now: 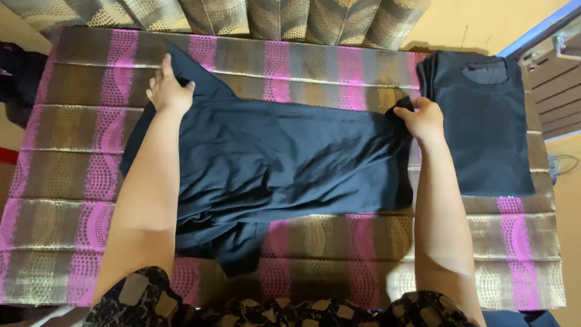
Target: The recorder is folding a black t-shirt on a flat surface.
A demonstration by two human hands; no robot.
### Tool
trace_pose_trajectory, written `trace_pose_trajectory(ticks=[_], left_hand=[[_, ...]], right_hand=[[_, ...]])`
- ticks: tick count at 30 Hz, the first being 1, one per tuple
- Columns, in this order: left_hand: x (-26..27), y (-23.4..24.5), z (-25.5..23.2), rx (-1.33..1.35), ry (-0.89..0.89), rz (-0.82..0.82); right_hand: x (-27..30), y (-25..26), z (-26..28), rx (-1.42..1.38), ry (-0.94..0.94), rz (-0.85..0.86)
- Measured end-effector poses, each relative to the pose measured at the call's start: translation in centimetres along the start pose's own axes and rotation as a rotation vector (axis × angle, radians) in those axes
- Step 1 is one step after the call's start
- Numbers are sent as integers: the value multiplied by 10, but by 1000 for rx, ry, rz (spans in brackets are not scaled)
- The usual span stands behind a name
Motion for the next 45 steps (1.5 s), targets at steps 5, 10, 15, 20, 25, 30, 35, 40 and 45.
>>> trace_pose_trajectory(ticks=[5,10,15,20,25,30,35,40,45], left_hand=[[-44,-26,25,-69,117,229],[-39,4,10,57,12,-16],[-52,-25,33,348,260,430],[-67,-7,22,747,386,416],[-123,-42,47,878,239,106],[-43,-28,24,487,-298,-18],[103,63,-13,178,-433,163],[227,137,-16,196,-650,246],[311,147,0,190,-727,548]], right_hand=[[-3,3,12,322,45,54],[-4,12,3,238,-13,46],[-6,9,-11,-16,-51,24],[-8,21,12,-207,-146,-114],[-14,7,5,-560,-115,-253],[5,-33,-4,-476,408,-190],[76,-16,38,-53,101,-22],[142,16,63,206,115,-40],[189,30,109,245,56,154]])
Point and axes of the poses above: each hand's wrist, its own x-axis away from the middle knuckle, its own y-axis out of the back of the hand, z = x × y, the point moved 2 cm from there along -x, towards the middle knuckle, and after that the axes turned 14 degrees about y, right-handed, at the moved point
